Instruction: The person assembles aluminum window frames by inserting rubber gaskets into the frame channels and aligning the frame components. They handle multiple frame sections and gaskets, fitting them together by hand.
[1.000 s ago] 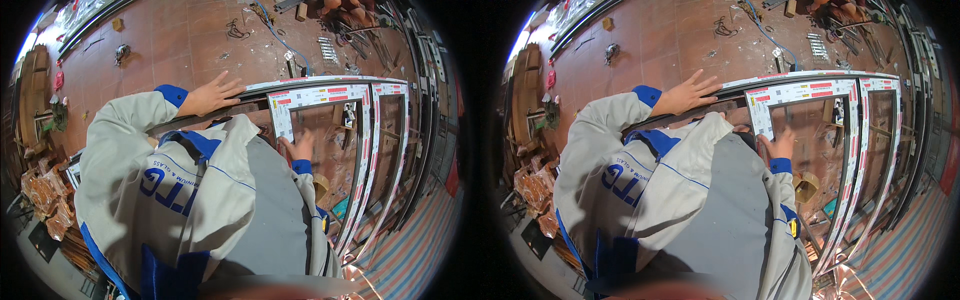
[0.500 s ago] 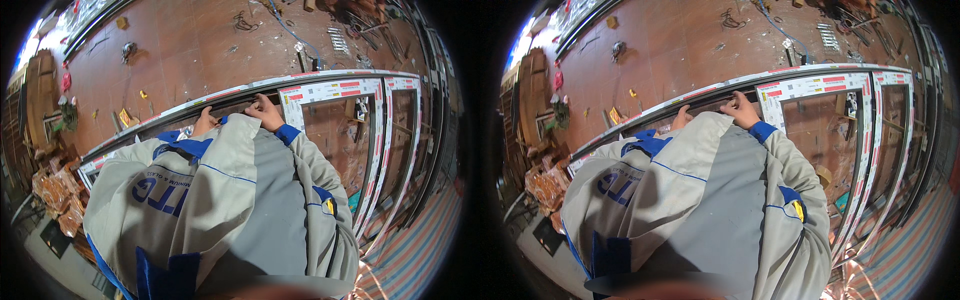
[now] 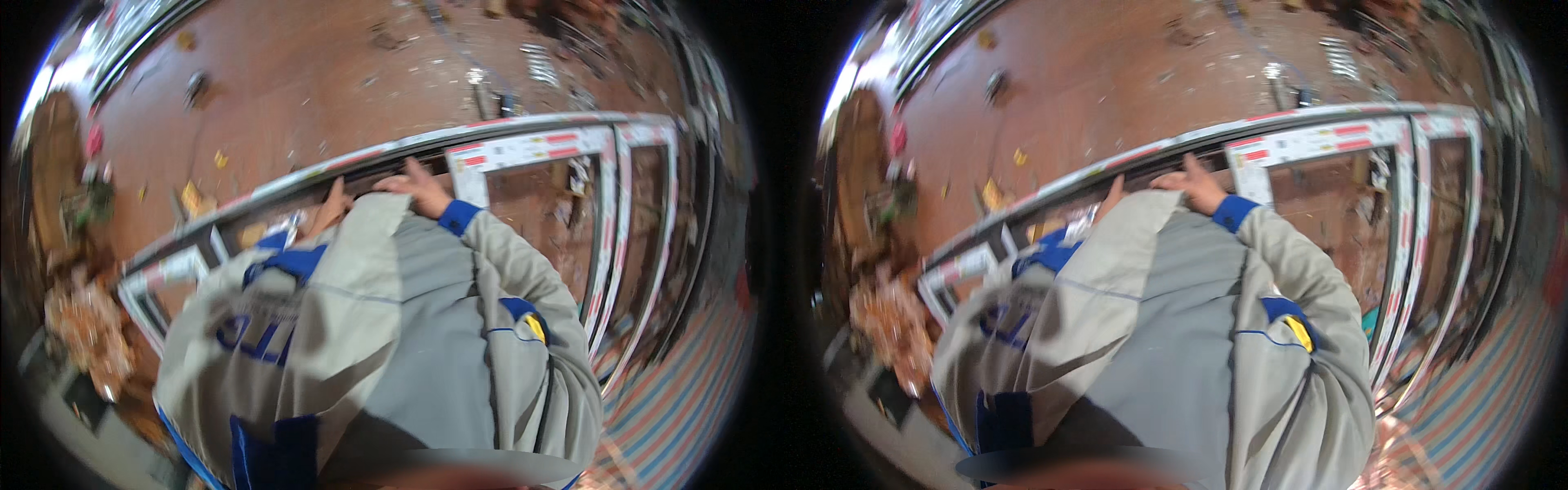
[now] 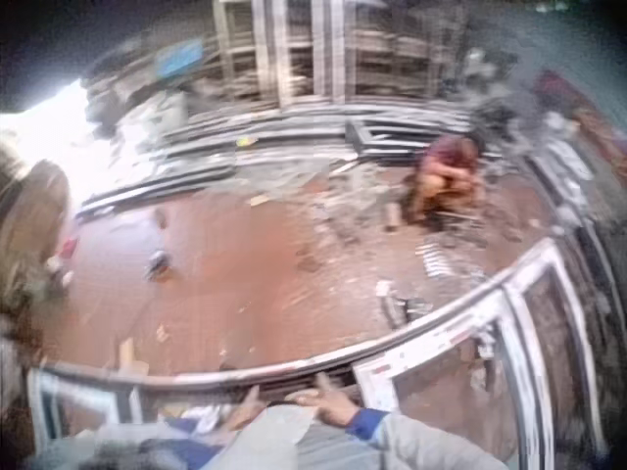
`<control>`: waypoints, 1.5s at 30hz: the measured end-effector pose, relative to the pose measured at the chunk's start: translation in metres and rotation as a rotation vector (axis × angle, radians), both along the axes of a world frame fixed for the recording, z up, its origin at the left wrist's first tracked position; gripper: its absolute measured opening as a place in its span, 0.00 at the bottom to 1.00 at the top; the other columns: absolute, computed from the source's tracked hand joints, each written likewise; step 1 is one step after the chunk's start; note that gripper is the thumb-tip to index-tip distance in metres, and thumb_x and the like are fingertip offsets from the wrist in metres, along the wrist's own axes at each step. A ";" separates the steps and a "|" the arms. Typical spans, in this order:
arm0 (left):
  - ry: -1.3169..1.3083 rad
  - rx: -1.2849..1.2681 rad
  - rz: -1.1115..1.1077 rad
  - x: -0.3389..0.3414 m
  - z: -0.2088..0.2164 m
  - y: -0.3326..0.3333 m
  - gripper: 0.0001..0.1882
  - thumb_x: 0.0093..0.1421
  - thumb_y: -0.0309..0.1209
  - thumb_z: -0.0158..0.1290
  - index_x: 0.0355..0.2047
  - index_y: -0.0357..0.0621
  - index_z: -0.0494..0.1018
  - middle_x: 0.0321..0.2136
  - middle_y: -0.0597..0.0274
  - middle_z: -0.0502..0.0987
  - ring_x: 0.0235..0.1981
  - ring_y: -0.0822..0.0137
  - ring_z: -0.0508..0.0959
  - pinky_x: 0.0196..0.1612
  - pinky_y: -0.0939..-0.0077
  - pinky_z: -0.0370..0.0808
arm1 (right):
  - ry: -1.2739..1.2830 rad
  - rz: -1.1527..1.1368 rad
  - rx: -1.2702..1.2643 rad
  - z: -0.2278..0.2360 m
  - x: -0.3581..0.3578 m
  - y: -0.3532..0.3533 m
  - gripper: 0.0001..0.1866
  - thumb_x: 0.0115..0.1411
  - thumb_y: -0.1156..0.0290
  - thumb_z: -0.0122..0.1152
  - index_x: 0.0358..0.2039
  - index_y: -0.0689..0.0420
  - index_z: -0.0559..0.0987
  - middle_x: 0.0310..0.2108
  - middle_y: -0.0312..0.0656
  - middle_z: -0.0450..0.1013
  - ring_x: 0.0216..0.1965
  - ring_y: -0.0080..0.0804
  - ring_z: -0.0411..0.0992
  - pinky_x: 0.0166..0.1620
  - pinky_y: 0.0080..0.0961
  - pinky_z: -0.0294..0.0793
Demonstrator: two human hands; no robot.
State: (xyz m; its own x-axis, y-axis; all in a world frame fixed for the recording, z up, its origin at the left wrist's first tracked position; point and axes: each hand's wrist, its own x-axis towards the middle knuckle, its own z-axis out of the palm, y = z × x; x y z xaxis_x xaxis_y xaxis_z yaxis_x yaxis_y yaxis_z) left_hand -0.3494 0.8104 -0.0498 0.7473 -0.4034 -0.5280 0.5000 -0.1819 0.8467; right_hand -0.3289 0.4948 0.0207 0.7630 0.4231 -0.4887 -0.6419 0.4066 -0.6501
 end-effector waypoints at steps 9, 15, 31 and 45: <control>-0.237 0.502 0.228 0.008 -0.009 -0.027 0.28 0.70 0.40 0.67 0.58 0.27 0.79 0.34 0.53 0.87 0.36 0.69 0.84 0.44 0.72 0.81 | -0.072 -0.022 -0.468 -0.056 0.003 0.026 0.65 0.63 0.66 0.81 0.77 0.79 0.36 0.47 0.60 0.83 0.43 0.39 0.85 0.47 0.33 0.86; -0.170 0.442 0.163 0.041 -0.025 0.002 0.24 0.65 0.41 0.71 0.47 0.27 0.85 0.25 0.60 0.85 0.26 0.75 0.80 0.31 0.76 0.78 | -0.045 0.012 -0.509 -0.014 0.008 0.024 0.67 0.59 0.62 0.82 0.77 0.81 0.40 0.46 0.56 0.85 0.43 0.38 0.86 0.47 0.32 0.86; -0.021 0.060 0.361 0.001 0.018 -0.035 0.34 0.70 0.34 0.66 0.67 0.21 0.69 0.41 0.49 0.88 0.42 0.68 0.86 0.47 0.71 0.83 | -0.003 -0.288 -0.896 -0.010 0.007 0.023 0.39 0.56 0.62 0.78 0.60 0.69 0.68 0.50 0.57 0.82 0.53 0.50 0.83 0.56 0.41 0.83; -0.209 0.437 -0.030 0.009 0.004 -0.017 0.37 0.70 0.37 0.63 0.73 0.33 0.66 0.39 0.50 0.88 0.41 0.58 0.88 0.49 0.65 0.82 | -0.827 0.504 -1.438 0.013 0.008 -0.020 0.31 0.65 0.51 0.71 0.56 0.64 0.74 0.40 0.57 0.82 0.46 0.59 0.81 0.48 0.52 0.78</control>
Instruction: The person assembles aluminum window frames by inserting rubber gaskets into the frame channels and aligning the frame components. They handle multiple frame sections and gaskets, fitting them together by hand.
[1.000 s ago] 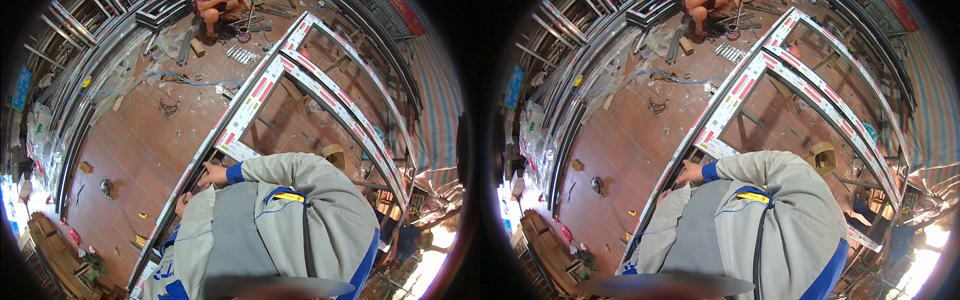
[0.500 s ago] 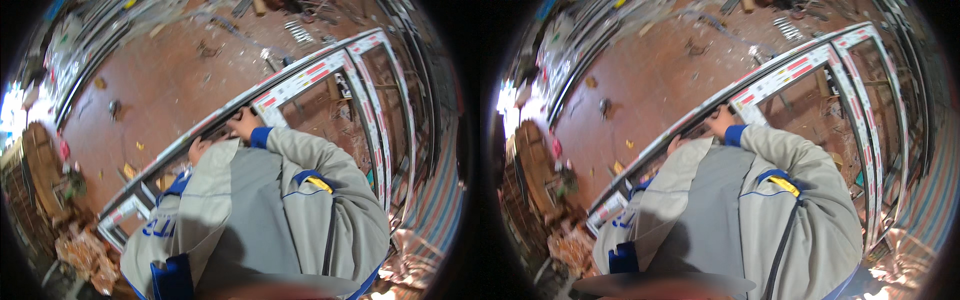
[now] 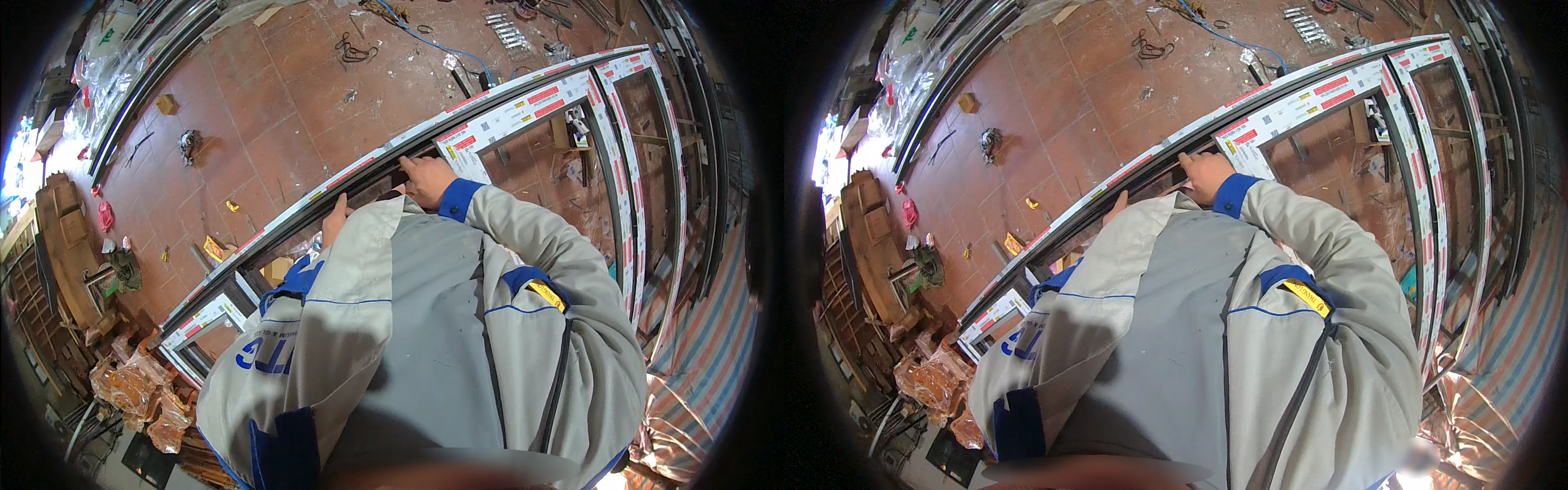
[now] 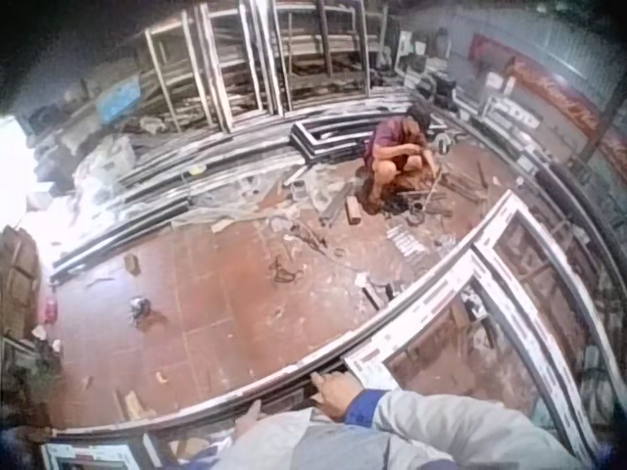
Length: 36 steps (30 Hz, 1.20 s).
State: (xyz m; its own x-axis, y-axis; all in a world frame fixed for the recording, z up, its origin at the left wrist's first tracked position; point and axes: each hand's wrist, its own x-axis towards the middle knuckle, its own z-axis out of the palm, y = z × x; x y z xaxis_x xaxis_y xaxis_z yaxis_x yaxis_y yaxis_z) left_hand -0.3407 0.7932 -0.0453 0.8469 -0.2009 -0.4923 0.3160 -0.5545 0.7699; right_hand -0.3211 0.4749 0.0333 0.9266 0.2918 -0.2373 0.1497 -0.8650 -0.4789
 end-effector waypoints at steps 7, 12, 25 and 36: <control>0.146 -0.354 0.370 0.003 0.032 -0.011 0.34 0.67 0.22 0.67 0.71 0.27 0.69 0.39 0.51 0.88 0.38 0.70 0.86 0.43 0.76 0.82 | -0.025 -0.069 0.314 -0.004 0.005 -0.008 0.34 0.60 0.54 0.75 0.56 0.69 0.80 0.40 0.61 0.82 0.44 0.63 0.81 0.48 0.53 0.81; 0.075 -0.286 0.344 -0.003 0.041 -0.020 0.36 0.66 0.23 0.69 0.71 0.27 0.68 0.40 0.51 0.88 0.37 0.72 0.85 0.43 0.77 0.82 | 0.008 -0.080 0.217 -0.007 0.002 -0.006 0.34 0.60 0.53 0.75 0.56 0.69 0.81 0.44 0.60 0.83 0.48 0.60 0.82 0.50 0.46 0.83; -0.116 -0.120 0.024 -0.005 -0.013 -0.007 0.33 0.63 0.41 0.71 0.64 0.36 0.77 0.35 0.58 0.89 0.34 0.72 0.86 0.41 0.73 0.83 | 0.219 -0.580 0.542 -0.008 0.009 0.023 0.17 0.70 0.63 0.71 0.47 0.65 0.86 0.39 0.50 0.88 0.39 0.35 0.85 0.47 0.37 0.84; -0.138 -0.089 0.128 -0.013 0.011 -0.024 0.40 0.59 0.40 0.71 0.68 0.36 0.74 0.34 0.56 0.87 0.34 0.62 0.88 0.41 0.67 0.84 | 0.318 -0.893 0.941 -0.069 0.006 0.023 0.10 0.71 0.70 0.69 0.35 0.65 0.83 0.29 0.41 0.81 0.26 0.27 0.79 0.31 0.29 0.86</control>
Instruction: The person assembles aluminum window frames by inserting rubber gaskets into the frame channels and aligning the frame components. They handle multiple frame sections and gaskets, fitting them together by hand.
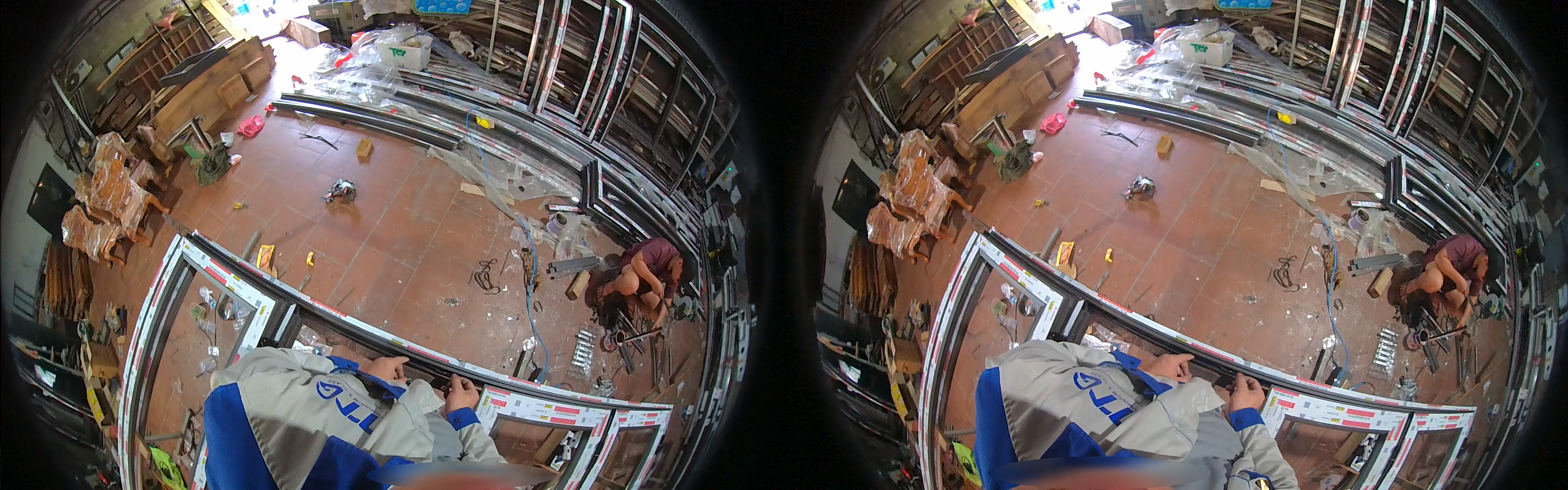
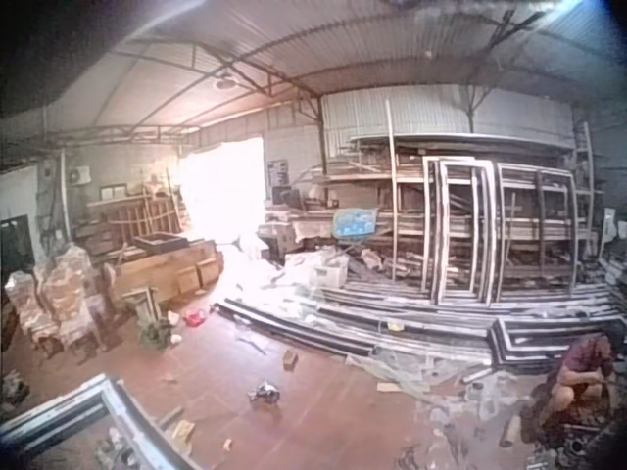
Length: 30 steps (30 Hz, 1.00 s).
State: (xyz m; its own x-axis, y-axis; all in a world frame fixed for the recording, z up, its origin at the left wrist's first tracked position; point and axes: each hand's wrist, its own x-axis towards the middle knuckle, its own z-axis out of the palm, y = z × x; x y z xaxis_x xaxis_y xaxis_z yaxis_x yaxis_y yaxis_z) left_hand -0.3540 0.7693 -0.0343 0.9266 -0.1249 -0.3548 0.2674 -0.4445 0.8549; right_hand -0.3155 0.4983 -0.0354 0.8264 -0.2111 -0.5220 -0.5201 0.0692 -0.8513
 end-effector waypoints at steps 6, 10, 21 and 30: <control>-0.067 0.116 -0.059 0.003 0.016 0.002 0.37 0.58 0.35 0.72 0.66 0.34 0.76 0.33 0.56 0.87 0.31 0.68 0.87 0.39 0.71 0.84 | -0.119 0.170 -0.148 0.029 -0.004 -0.001 0.10 0.69 0.73 0.70 0.34 0.67 0.83 0.29 0.40 0.81 0.28 0.25 0.80 0.30 0.27 0.85; -0.036 0.049 -0.076 0.008 0.024 0.007 0.38 0.59 0.36 0.72 0.67 0.33 0.74 0.32 0.57 0.86 0.30 0.69 0.86 0.38 0.72 0.83 | -0.134 0.136 -0.156 0.012 -0.006 -0.006 0.11 0.68 0.72 0.73 0.34 0.67 0.82 0.28 0.41 0.81 0.26 0.24 0.78 0.31 0.26 0.83; 0.147 -0.240 -0.202 -0.002 -0.095 0.023 0.53 0.62 0.29 0.71 0.81 0.39 0.50 0.39 0.53 0.80 0.42 0.66 0.85 0.47 0.68 0.83 | -0.186 0.354 -0.584 0.025 -0.003 -0.003 0.17 0.65 0.63 0.76 0.40 0.67 0.87 0.33 0.48 0.87 0.34 0.35 0.86 0.41 0.34 0.85; 0.175 -0.369 -0.167 -0.013 -0.078 0.024 0.58 0.63 0.28 0.70 0.82 0.42 0.42 0.38 0.54 0.79 0.41 0.64 0.84 0.46 0.67 0.82 | -0.101 0.319 -0.423 0.039 0.001 -0.004 0.16 0.64 0.62 0.77 0.37 0.64 0.87 0.30 0.46 0.86 0.32 0.33 0.85 0.38 0.34 0.84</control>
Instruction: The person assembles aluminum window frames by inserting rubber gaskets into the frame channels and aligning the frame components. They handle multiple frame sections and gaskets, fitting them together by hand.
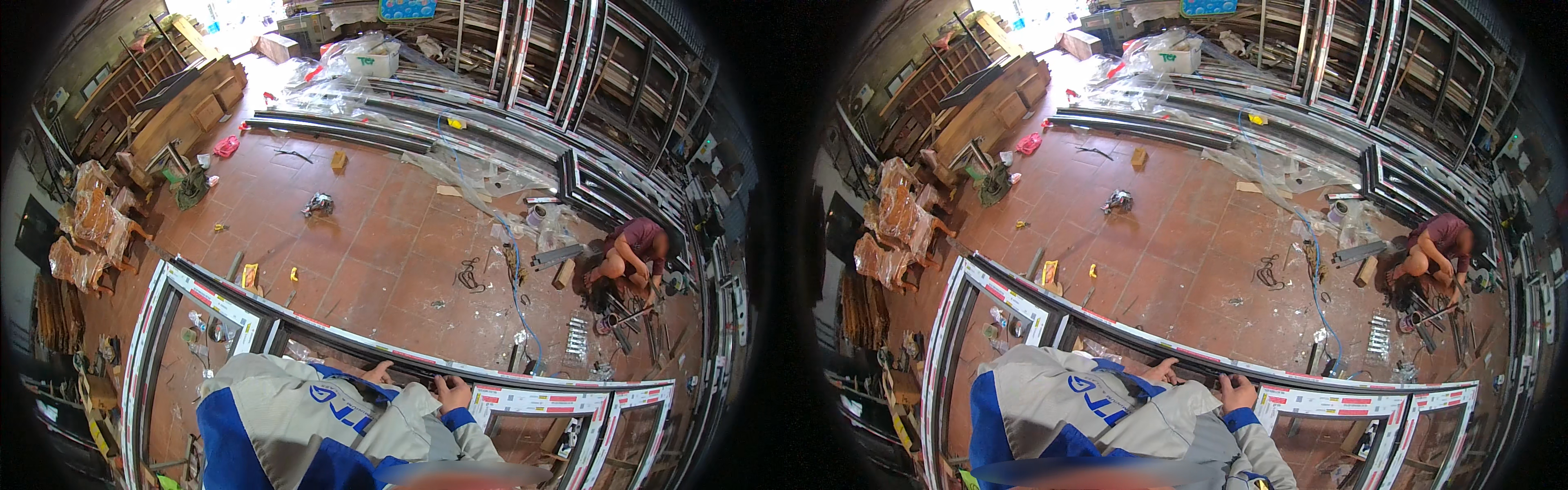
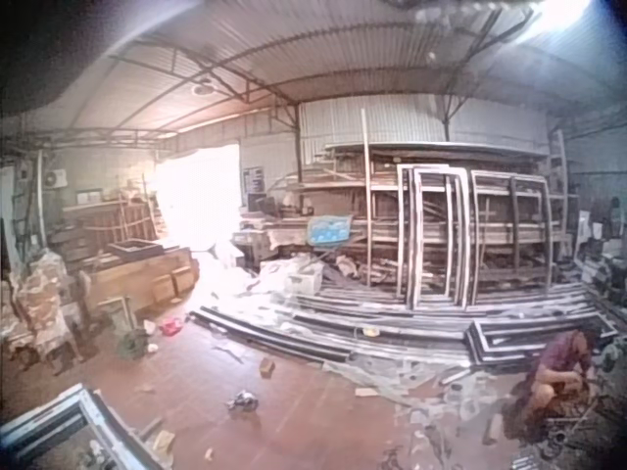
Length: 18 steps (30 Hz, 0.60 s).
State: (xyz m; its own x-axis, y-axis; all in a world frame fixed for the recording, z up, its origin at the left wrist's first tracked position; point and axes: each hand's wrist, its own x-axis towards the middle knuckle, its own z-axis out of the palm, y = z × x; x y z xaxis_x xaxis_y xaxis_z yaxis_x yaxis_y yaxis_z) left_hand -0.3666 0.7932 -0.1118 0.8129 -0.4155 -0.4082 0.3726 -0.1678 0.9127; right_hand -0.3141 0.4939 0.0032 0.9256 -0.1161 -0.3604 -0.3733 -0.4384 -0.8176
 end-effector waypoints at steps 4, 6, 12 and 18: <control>0.022 0.025 0.048 -0.005 0.009 0.000 0.59 0.62 0.31 0.71 0.82 0.40 0.42 0.37 0.54 0.80 0.40 0.65 0.84 0.46 0.67 0.82 | 0.047 -0.117 0.185 -0.007 0.001 0.008 0.13 0.66 0.66 0.76 0.35 0.65 0.87 0.27 0.43 0.84 0.26 0.27 0.82 0.29 0.30 0.82; 0.028 0.032 0.069 -0.006 0.014 -0.001 0.60 0.62 0.32 0.72 0.82 0.39 0.42 0.37 0.54 0.81 0.39 0.65 0.84 0.46 0.67 0.82 | 0.090 -0.181 0.310 -0.012 0.003 0.009 0.14 0.66 0.66 0.76 0.35 0.67 0.86 0.28 0.45 0.85 0.27 0.29 0.83 0.31 0.32 0.84; 0.036 0.048 0.130 -0.008 0.019 -0.002 0.62 0.61 0.36 0.74 0.82 0.36 0.43 0.36 0.54 0.84 0.38 0.65 0.84 0.45 0.67 0.81 | 0.094 -0.052 -0.028 0.033 0.003 0.017 0.19 0.67 0.61 0.73 0.47 0.67 0.88 0.39 0.54 0.88 0.35 0.42 0.87 0.40 0.39 0.88; -0.014 0.091 0.160 -0.011 0.022 -0.008 0.63 0.61 0.35 0.73 0.83 0.38 0.40 0.35 0.56 0.85 0.36 0.67 0.83 0.44 0.68 0.80 | -0.129 0.283 -0.236 0.011 -0.001 0.004 0.23 0.59 0.54 0.75 0.46 0.61 0.87 0.37 0.55 0.86 0.40 0.60 0.85 0.47 0.46 0.85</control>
